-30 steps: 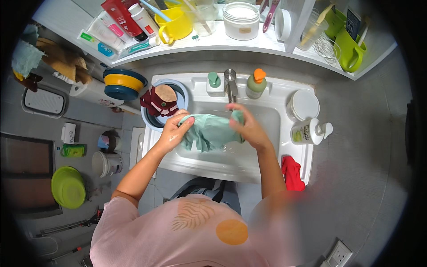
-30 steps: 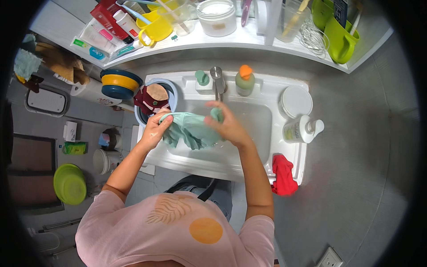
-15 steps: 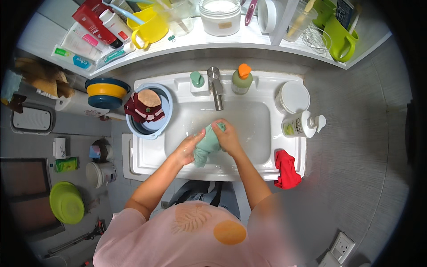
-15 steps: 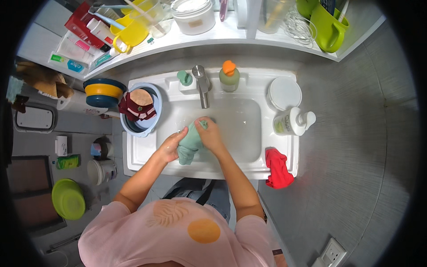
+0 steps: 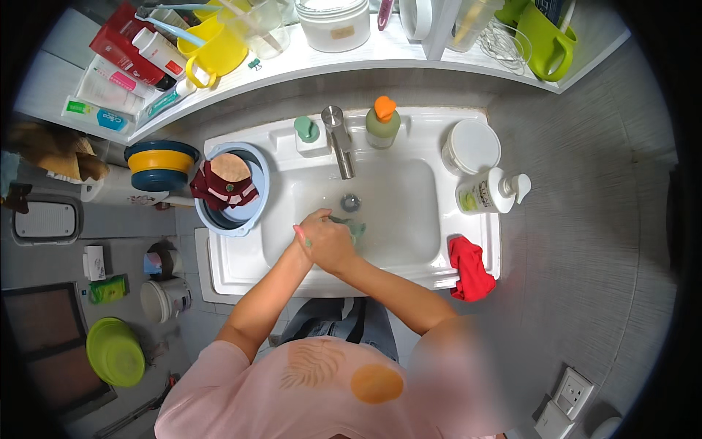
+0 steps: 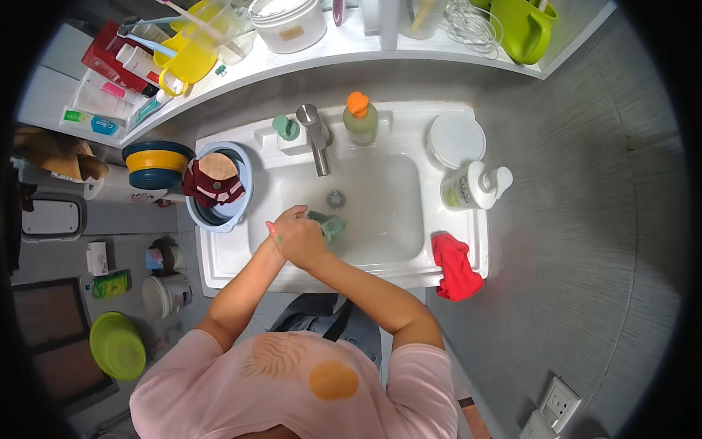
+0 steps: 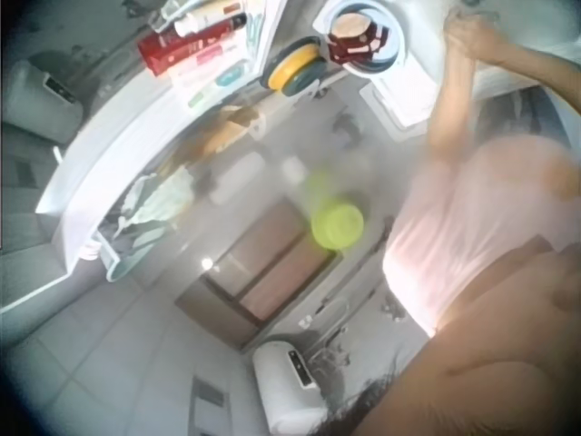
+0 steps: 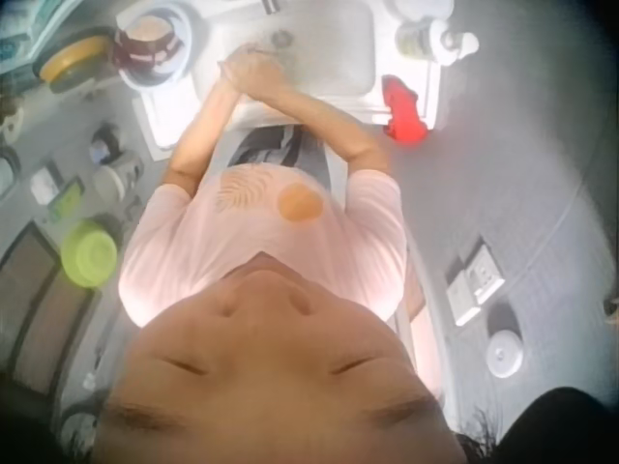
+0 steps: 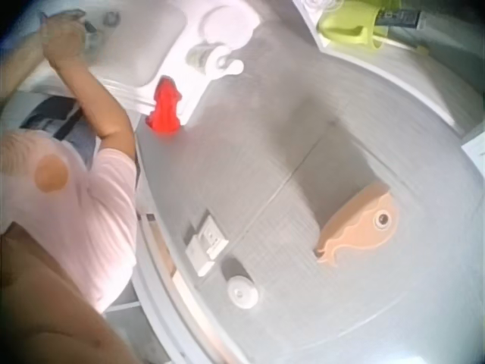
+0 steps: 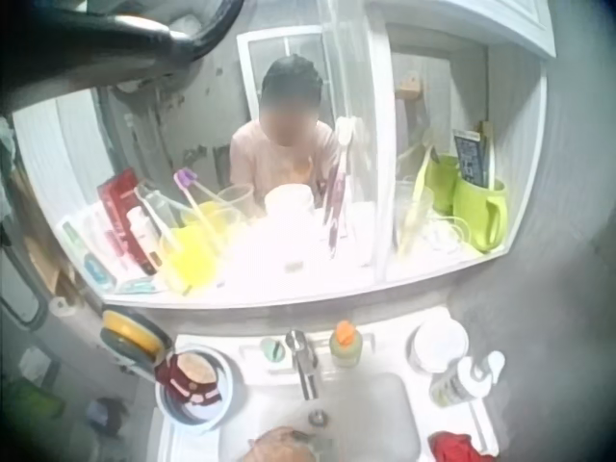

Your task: The person washes a maroon patterned cloth by hand in a sink, scrubbing it with a bar of soap and rinsing it thoroughly. They then place the wet cloth into a blue basin. Next, the person picks up a light green cloth, wets it under the running tap, and scrubs it with the same bar of soap before rinsing it.

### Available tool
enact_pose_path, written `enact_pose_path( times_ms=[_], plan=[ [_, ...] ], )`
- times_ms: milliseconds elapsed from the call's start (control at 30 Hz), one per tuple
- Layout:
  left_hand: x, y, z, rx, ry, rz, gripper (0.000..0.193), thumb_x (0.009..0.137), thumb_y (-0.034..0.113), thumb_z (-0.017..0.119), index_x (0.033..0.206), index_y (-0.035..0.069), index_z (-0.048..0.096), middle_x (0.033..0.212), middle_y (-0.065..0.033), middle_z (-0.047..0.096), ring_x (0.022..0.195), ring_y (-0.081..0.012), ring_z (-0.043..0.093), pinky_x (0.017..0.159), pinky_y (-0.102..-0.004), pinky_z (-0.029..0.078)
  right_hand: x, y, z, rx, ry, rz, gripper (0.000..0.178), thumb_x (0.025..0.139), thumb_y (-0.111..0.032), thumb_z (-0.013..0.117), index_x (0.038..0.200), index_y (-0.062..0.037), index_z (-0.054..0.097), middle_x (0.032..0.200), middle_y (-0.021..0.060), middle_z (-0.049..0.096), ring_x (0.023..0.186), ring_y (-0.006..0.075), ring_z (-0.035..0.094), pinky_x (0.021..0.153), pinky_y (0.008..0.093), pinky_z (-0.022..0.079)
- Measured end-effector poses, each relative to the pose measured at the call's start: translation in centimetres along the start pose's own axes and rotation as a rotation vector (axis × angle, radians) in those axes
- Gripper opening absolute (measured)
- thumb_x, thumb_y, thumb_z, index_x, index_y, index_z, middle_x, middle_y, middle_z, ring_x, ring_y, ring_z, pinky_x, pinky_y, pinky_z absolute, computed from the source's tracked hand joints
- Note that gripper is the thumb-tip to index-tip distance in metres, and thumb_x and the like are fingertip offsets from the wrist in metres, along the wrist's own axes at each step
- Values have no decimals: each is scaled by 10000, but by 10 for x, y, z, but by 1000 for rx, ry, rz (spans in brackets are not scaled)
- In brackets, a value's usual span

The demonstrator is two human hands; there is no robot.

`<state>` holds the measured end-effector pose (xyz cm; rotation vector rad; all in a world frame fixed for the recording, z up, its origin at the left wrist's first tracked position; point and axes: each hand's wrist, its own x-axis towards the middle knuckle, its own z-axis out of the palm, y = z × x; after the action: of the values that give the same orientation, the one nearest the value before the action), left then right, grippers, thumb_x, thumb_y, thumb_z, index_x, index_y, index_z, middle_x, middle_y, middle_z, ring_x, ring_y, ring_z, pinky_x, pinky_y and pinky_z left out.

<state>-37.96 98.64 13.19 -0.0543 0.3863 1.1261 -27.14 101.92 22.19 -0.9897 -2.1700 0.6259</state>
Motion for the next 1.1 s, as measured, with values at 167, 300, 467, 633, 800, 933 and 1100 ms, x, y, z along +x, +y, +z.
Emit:
enact_pose_path(
  times_ms=[167, 300, 467, 633, 800, 933, 1100],
  plan=[
    [7, -7, 56, 288, 504, -61, 282, 931, 304, 376, 1034, 88, 525, 1056, -68, 576, 982, -202, 550, 830, -354, 451, 9, 43, 13, 16, 8, 160, 348, 882, -281, 456, 628, -67, 560, 571, 129, 571, 503, 308, 556, 490, 415, 429],
    [-4, 3, 18, 359, 7, 133, 369, 929, 348, 375, 1127, 62, 498, 1097, -61, 561, 1003, -202, 543, 887, -368, 430, -1, -12, 7, 1, -9, -81, 355, 878, -289, 461, 630, -55, 563, 571, 145, 570, 508, 317, 561, 474, 420, 425],
    [-7, -7, 68, 269, 520, -59, 385, 921, 392, 370, 1115, 90, 509, 1114, -68, 559, 1013, -190, 545, 892, -376, 426, 16, 47, 10, 33, -38, 231, 305, 831, -279, 519, 656, -33, 566, 598, 157, 583, 525, 322, 571, 487, 406, 443],
    [-6, -6, 40, -144, -127, 41, 355, 909, 381, 403, 1079, 95, 526, 1081, -86, 581, 990, -210, 570, 852, -378, 466, 8, -3, 6, 182, 98, -44, 305, 839, -247, 524, 618, -42, 567, 579, 156, 574, 509, 320, 563, 473, 408, 438],
    [-6, 3, 72, 194, 451, -76, 336, 902, 359, 416, 1041, 78, 535, 1046, -103, 596, 944, -230, 591, 817, -389, 487, 30, 29, -8, 13, -11, 165, 255, 817, -232, 544, 639, -52, 570, 598, 152, 580, 535, 309, 572, 492, 391, 450],
    [-4, -6, 60, 56, -161, 127, 326, 903, 325, 426, 1039, 49, 534, 1016, -100, 602, 906, -240, 599, 779, -377, 496, 13, -1, -3, 137, 88, -28, 314, 832, -256, 533, 601, -44, 553, 578, 159, 562, 525, 327, 551, 502, 403, 441],
    [-22, 5, 95, 294, 465, -92, 318, 892, 329, 469, 1007, 43, 546, 973, -92, 597, 858, -229, 603, 700, -353, 502, 29, 45, -8, 372, 6, 431, 363, 844, -293, 552, 603, -21, 545, 534, 162, 500, 467, 264, 475, 514, 350, 422]
  ],
)
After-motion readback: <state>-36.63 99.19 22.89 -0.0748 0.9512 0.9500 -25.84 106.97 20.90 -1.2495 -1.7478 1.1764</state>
